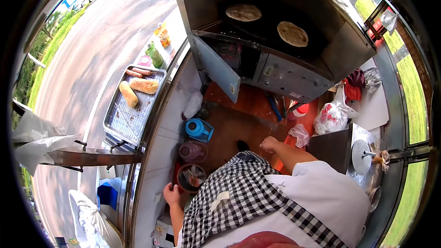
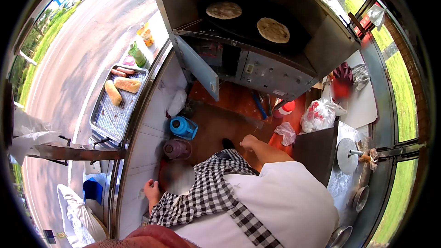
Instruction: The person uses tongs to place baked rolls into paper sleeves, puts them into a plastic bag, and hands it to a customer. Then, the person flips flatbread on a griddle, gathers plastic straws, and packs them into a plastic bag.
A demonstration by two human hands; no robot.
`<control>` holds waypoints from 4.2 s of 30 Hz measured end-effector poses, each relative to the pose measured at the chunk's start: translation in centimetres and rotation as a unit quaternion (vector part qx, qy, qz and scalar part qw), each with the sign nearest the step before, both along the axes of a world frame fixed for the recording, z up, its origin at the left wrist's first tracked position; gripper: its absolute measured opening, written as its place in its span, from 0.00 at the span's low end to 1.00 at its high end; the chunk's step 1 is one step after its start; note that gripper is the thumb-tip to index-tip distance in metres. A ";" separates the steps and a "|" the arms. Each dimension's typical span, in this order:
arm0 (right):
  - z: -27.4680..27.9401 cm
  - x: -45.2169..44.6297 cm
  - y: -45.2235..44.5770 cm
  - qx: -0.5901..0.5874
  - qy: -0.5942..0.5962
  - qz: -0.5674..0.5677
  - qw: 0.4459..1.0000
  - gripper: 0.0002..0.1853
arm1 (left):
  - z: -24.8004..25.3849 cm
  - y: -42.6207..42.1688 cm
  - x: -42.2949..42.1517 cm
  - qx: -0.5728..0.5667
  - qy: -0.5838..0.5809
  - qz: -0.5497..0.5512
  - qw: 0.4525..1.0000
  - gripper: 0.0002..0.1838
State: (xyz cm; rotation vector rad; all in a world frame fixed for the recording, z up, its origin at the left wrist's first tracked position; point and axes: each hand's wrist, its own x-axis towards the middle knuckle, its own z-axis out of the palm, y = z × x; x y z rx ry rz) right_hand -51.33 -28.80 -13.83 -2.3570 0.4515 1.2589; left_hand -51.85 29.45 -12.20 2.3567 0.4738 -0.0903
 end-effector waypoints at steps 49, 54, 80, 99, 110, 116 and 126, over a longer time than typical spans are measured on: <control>26.7 29.3 -29.1 -0.244 -0.532 -0.007 0.811 0.12 | 1.8 -18.4 6.8 -0.292 0.205 0.139 0.924 0.12; 27.8 27.9 -30.8 -0.274 -0.557 -0.038 0.783 0.11 | 3.0 -19.4 5.0 -0.222 0.234 0.098 0.941 0.14; 25.4 18.9 -1.8 0.255 -0.472 0.005 0.844 0.06 | -1.5 -16.8 -4.9 -0.257 0.229 0.285 0.895 0.12; 23.3 16.1 10.0 0.265 -0.368 0.115 0.884 0.11 | -2.8 -8.0 -12.0 -0.273 0.229 0.367 0.859 0.09; 23.7 14.5 8.5 0.231 -0.360 0.107 0.898 0.13 | -2.8 -7.4 -10.0 -0.286 0.233 0.351 0.861 0.07; 23.0 13.9 5.0 0.220 -0.351 0.058 0.908 0.14 | -2.2 -8.8 -8.1 -0.269 0.209 0.280 0.898 0.07; 21.8 13.6 -1.7 0.194 -0.378 0.050 0.904 0.16 | -2.3 -12.0 -3.2 -0.273 0.214 0.218 0.912 0.09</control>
